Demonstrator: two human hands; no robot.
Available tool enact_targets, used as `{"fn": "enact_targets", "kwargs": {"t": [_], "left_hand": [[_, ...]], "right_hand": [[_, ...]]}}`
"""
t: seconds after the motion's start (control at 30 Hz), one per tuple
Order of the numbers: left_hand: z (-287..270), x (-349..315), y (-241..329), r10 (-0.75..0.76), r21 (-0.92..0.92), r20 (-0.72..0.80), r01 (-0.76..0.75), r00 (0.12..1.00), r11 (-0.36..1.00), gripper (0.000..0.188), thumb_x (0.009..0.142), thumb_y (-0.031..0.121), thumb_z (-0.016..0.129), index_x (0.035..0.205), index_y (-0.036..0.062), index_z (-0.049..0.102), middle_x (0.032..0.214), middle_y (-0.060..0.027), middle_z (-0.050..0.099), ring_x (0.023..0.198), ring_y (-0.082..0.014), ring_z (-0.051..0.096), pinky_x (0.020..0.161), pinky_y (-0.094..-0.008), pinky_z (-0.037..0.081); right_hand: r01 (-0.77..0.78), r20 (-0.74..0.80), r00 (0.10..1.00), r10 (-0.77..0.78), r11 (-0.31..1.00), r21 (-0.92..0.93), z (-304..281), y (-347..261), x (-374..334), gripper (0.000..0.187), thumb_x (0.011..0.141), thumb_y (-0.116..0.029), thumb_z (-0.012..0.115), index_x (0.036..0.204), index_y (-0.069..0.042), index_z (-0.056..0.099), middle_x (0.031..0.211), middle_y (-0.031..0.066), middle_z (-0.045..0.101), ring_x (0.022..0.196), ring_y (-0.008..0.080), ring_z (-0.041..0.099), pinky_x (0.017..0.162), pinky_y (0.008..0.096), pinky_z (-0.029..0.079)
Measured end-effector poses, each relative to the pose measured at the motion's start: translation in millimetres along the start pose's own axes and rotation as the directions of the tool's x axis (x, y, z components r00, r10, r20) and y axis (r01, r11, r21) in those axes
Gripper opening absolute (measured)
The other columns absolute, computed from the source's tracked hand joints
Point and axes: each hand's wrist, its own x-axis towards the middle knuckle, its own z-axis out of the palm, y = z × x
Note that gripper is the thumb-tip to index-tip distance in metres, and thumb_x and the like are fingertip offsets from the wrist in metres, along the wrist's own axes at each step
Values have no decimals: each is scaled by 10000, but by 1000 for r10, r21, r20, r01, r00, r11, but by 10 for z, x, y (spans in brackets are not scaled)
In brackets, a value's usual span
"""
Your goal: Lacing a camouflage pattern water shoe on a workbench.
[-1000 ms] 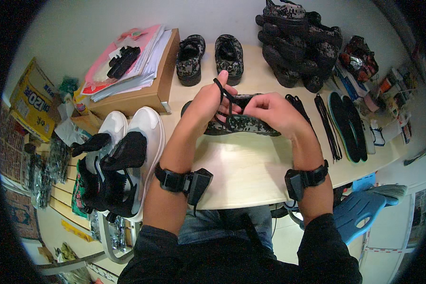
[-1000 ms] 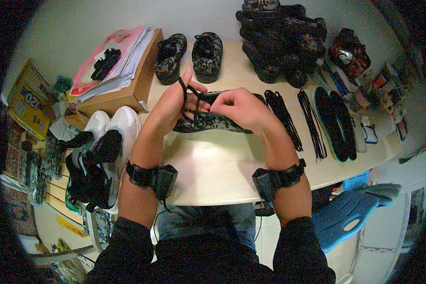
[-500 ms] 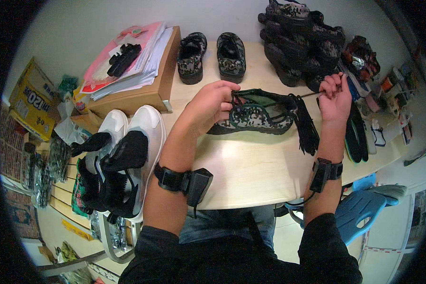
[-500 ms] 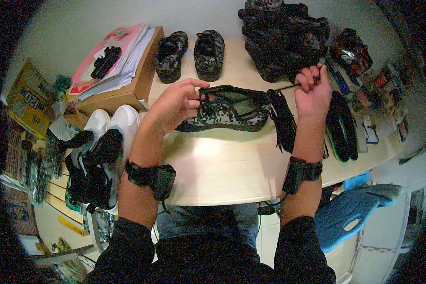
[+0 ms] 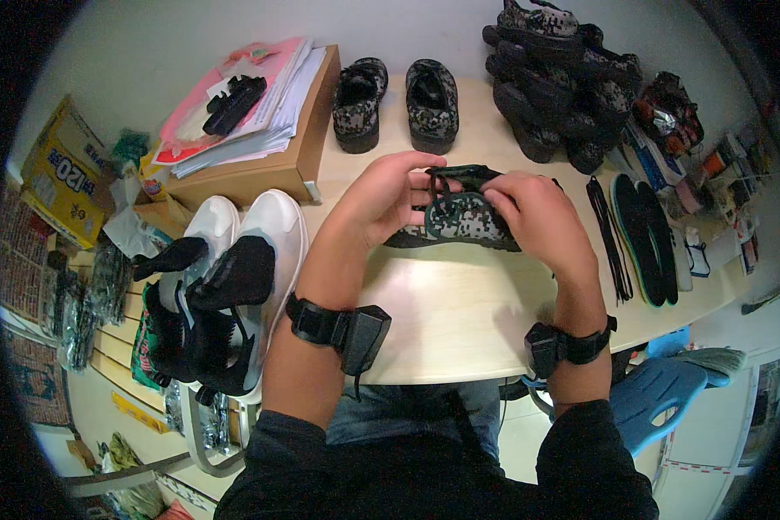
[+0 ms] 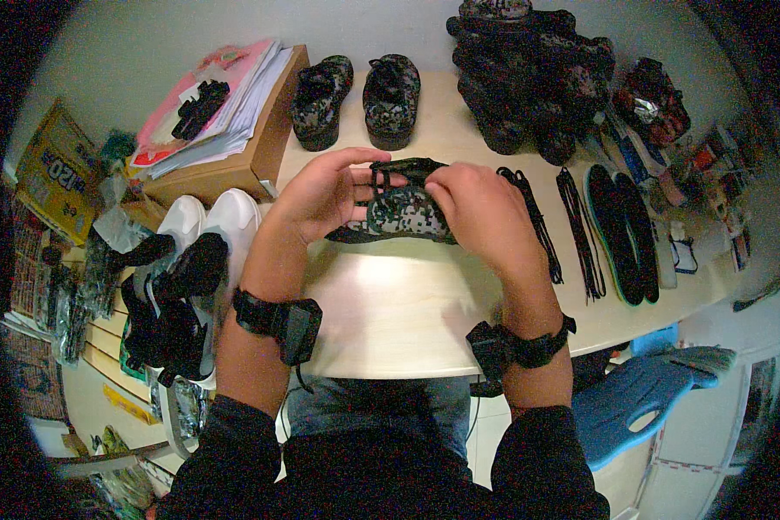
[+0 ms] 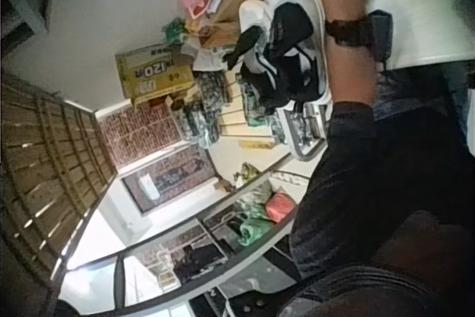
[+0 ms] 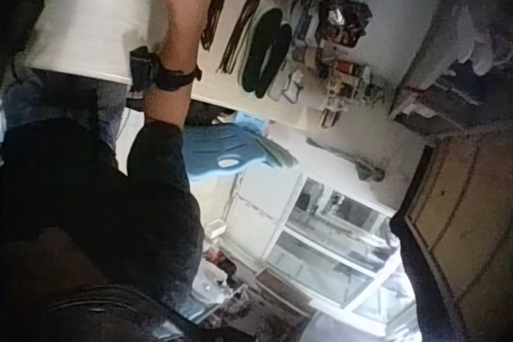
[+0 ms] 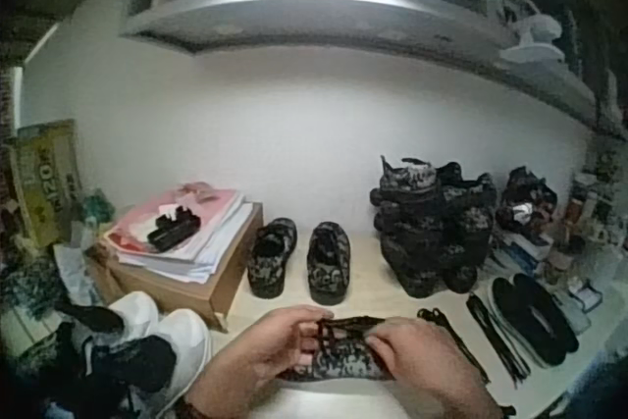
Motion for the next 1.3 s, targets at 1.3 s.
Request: {"fn": "enact_targets", "kwargs": {"t": [1.3], "left_hand": [[10, 41, -42, 28, 116, -37, -23, 999, 993, 194, 889, 263, 508, 969, 99, 572, 932, -146, 662, 773, -193, 640, 623, -308, 546]], "right_hand": [[95, 303, 953, -4, 954, -284, -145, -81, -66, 150, 787, -170, 598, 898, -82, 648, 831, 131, 652, 831, 322, 625, 729, 435, 487]]}}
